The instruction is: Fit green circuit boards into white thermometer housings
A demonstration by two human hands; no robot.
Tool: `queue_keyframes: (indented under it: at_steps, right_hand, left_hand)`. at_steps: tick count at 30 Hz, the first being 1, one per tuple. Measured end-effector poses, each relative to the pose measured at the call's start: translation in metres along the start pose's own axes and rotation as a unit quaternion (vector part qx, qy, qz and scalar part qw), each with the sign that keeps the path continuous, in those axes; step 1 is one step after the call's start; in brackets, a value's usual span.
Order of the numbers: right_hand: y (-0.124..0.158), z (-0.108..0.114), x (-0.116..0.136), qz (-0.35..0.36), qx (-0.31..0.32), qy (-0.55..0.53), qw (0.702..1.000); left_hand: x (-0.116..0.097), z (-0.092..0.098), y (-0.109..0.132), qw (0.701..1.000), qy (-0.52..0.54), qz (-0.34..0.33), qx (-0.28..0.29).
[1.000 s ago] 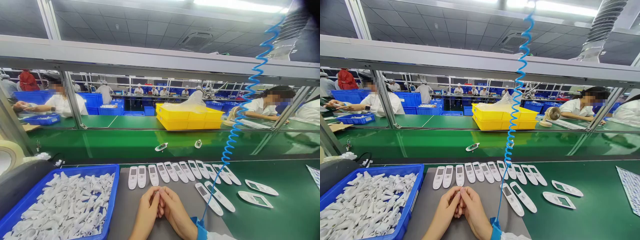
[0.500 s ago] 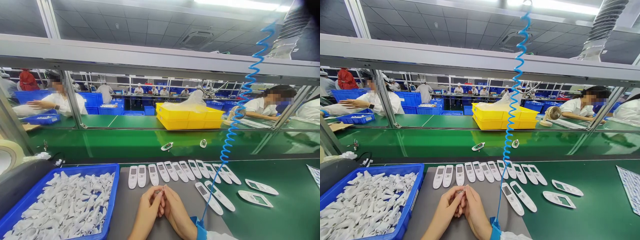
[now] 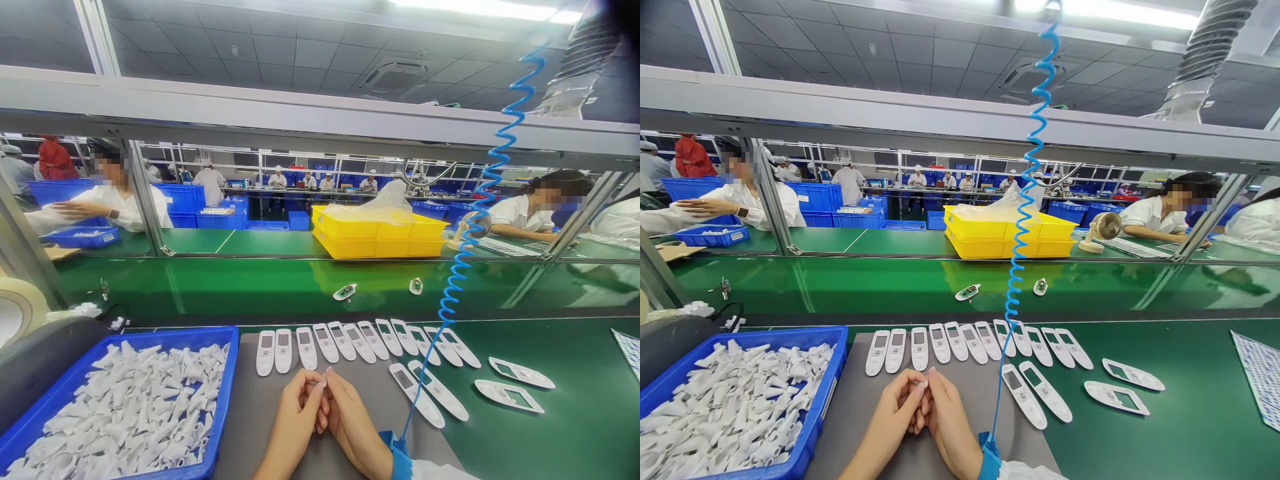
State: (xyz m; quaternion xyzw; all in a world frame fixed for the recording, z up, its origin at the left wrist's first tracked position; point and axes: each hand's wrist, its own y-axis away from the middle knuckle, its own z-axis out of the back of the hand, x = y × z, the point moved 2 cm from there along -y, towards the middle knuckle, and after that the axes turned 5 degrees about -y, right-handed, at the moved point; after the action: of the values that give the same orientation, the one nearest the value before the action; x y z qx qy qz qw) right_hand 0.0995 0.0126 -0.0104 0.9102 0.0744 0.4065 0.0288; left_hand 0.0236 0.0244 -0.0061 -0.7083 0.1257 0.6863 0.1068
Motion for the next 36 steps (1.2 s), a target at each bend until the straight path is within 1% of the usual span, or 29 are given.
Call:
queue_keyframes:
  at_steps: [3, 8, 11, 18, 26, 31, 36]
  right_hand:
    - [0.0002, -0.0007, 0.0002, -0.005, 0.011, -0.004, 1.000]
    - [-0.0009, 0.0029, -0.0012, 0.006, 0.032, 0.020, 0.999]
    - [-0.0009, 0.0046, -0.0017, 0.003, 0.034, 0.031, 0.999]
    - [-0.0010, 0.0043, -0.0031, 0.003, 0.064, 0.017, 0.998]
    - [-0.0033, 0.0065, -0.0061, 0.014, 0.067, 0.020, 0.997]
    - [-0.0029, 0.0057, -0.0054, 0.014, 0.049, 0.022, 0.998]
    - [-0.0040, 0.0077, -0.0073, 0.027, 0.043, 0.023, 0.998]
  left_hand:
    - [-0.0007, -0.0011, 0.0000, 1.000, 0.021, 0.014, 0.000]
    - [0.0006, -0.0009, 0.0002, 1.000, 0.022, 0.005, -0.011]
    - [0.0032, -0.0004, 0.0000, 0.999, 0.030, 0.009, -0.005]
    - [0.0049, 0.0012, -0.0021, 0.999, 0.038, 0.016, -0.012]
    - [0.0028, 0.0006, -0.0020, 0.999, 0.048, 0.017, -0.010]
    - [0.0048, 0.0015, -0.0012, 0.999, 0.040, 0.006, -0.006]
    - [0.0061, 0.0007, -0.0010, 0.999, 0.035, 0.011, -0.004]
